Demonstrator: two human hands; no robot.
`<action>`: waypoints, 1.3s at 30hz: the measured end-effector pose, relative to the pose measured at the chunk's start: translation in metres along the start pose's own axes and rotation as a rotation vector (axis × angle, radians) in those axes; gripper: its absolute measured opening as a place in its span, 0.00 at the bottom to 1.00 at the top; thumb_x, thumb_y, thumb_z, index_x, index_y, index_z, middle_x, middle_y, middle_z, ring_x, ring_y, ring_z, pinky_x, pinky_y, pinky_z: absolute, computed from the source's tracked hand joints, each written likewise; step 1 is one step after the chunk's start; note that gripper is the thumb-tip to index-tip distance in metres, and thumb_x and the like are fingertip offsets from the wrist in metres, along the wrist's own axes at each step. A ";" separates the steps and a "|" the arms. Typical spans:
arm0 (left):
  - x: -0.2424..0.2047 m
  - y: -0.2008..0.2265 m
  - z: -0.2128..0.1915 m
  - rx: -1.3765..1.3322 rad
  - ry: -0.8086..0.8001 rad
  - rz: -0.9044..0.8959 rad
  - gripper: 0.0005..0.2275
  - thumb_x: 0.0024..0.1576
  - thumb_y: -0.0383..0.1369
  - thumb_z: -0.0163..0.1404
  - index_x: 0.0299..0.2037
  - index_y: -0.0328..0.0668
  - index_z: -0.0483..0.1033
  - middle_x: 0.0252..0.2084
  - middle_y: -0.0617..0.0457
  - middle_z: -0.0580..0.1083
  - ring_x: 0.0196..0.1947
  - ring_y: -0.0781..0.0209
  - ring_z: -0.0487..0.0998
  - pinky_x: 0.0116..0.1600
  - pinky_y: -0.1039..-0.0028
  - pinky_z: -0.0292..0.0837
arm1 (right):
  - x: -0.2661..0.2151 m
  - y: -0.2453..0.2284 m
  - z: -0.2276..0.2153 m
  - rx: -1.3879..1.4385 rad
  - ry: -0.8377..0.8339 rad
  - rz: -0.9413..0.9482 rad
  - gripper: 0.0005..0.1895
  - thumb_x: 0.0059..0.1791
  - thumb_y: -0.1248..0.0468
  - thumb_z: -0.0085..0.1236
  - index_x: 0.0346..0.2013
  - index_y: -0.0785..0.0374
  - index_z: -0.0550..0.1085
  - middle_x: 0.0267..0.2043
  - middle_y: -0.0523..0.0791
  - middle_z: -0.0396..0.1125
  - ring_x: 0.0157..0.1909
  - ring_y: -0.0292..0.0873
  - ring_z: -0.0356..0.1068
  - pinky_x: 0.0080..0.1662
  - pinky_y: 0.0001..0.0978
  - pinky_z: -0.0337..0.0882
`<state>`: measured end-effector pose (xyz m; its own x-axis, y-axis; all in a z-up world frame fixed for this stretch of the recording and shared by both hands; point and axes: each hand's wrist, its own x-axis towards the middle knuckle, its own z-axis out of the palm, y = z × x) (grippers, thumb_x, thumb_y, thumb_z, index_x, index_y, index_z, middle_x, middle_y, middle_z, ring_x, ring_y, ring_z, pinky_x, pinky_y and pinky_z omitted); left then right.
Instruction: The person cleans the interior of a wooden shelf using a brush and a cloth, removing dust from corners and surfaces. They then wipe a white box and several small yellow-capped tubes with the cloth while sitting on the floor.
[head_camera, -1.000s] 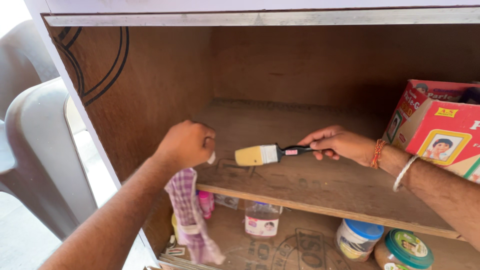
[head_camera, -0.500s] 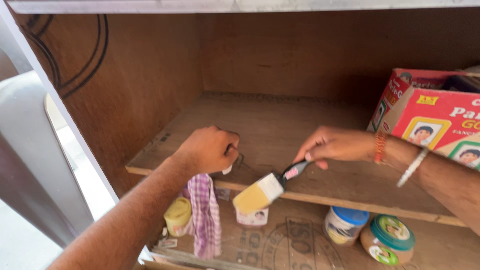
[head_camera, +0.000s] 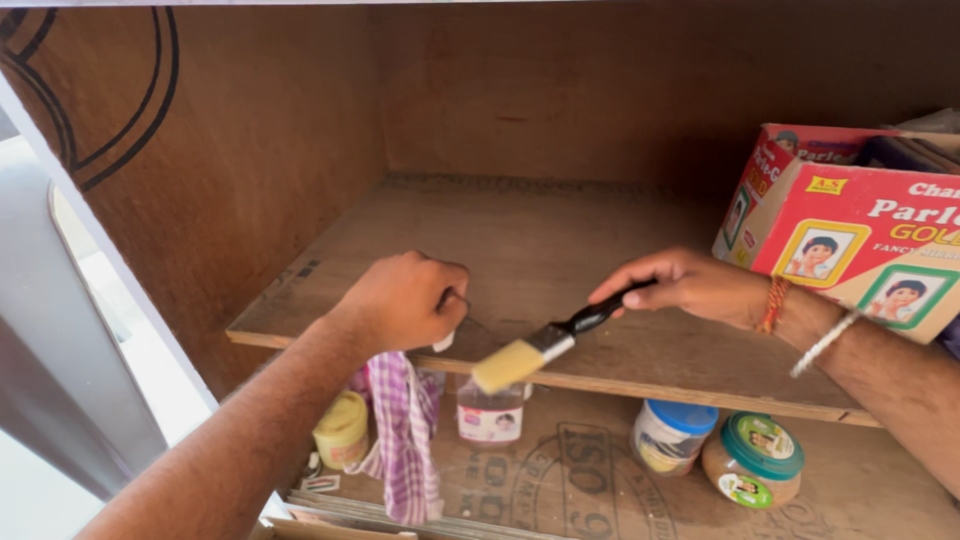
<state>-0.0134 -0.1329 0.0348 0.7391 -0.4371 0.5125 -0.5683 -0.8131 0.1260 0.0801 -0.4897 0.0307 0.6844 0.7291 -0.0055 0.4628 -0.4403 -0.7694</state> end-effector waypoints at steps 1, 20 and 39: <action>0.000 0.000 -0.001 -0.009 -0.012 -0.009 0.05 0.50 0.34 0.49 0.26 0.45 0.77 0.25 0.46 0.79 0.30 0.41 0.80 0.38 0.52 0.75 | -0.007 0.004 0.001 -0.012 0.072 0.076 0.19 0.50 0.64 0.53 0.55 0.58 0.79 0.49 0.42 0.79 0.55 0.34 0.73 0.58 0.29 0.68; 0.031 0.013 0.017 -0.125 0.056 -0.060 0.06 0.51 0.33 0.49 0.28 0.44 0.78 0.26 0.48 0.79 0.31 0.43 0.81 0.38 0.55 0.76 | -0.047 0.052 0.017 -0.902 0.538 -0.056 0.23 0.45 0.63 0.56 0.55 0.60 0.75 0.54 0.51 0.72 0.55 0.55 0.72 0.56 0.45 0.70; 0.066 -0.069 0.018 -0.200 0.572 -0.216 0.06 0.53 0.31 0.49 0.33 0.40 0.78 0.32 0.45 0.78 0.34 0.47 0.81 0.41 0.59 0.75 | 0.147 -0.066 0.061 0.764 0.638 -0.091 0.12 0.49 0.74 0.50 0.48 0.64 0.72 0.35 0.49 0.73 0.31 0.42 0.71 0.33 0.33 0.76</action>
<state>0.0809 -0.1121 0.0447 0.5664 0.0479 0.8228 -0.5254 -0.7482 0.4052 0.1158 -0.3212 0.0415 0.9425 0.2268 0.2455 0.1956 0.2213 -0.9554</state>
